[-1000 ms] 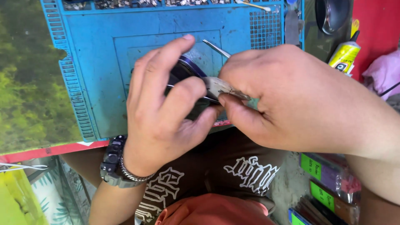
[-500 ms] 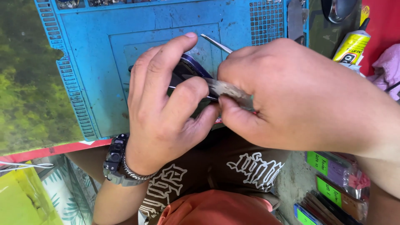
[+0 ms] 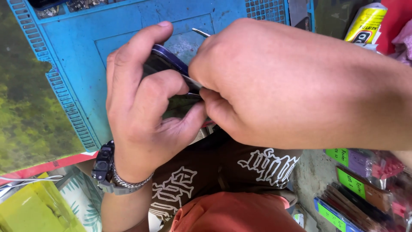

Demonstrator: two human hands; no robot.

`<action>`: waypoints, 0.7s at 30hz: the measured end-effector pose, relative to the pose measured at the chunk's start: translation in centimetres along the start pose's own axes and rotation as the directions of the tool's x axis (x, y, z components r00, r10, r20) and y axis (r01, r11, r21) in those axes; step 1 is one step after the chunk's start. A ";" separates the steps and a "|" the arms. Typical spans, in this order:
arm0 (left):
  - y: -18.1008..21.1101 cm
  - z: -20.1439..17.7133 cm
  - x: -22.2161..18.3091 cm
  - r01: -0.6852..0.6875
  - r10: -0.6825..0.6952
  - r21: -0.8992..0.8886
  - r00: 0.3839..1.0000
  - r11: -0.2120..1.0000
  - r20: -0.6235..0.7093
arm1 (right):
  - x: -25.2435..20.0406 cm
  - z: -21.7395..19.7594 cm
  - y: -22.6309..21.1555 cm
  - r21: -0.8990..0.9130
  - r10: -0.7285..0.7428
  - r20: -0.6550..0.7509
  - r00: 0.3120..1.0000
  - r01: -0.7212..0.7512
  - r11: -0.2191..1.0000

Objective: The person uses a metal tool to pry open the back cover of a smartphone. They then remove the SIM card tray and place the phone on the workbench.

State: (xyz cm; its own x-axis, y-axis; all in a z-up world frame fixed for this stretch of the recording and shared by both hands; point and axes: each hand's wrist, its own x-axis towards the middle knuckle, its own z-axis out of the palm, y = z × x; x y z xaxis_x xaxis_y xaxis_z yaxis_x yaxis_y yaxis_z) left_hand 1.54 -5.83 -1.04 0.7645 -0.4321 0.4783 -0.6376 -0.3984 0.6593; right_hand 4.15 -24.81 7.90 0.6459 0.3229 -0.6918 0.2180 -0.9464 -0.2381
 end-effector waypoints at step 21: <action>-1.6 0.2 -0.3 -0.266 0.267 0.042 0.963 0.963 -0.023 | 1.3 3.8 5.7 0.194 -0.013 -0.349 0.937 0.085 0.977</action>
State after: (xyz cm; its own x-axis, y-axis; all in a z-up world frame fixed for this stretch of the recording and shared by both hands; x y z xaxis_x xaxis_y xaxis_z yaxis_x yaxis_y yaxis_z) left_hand 2.33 -5.24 -2.31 0.5686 -0.5037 0.6504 -0.8213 -0.3031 0.4832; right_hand 3.48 -29.78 3.09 0.8576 0.3135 -0.4077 0.1265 -0.8970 -0.4236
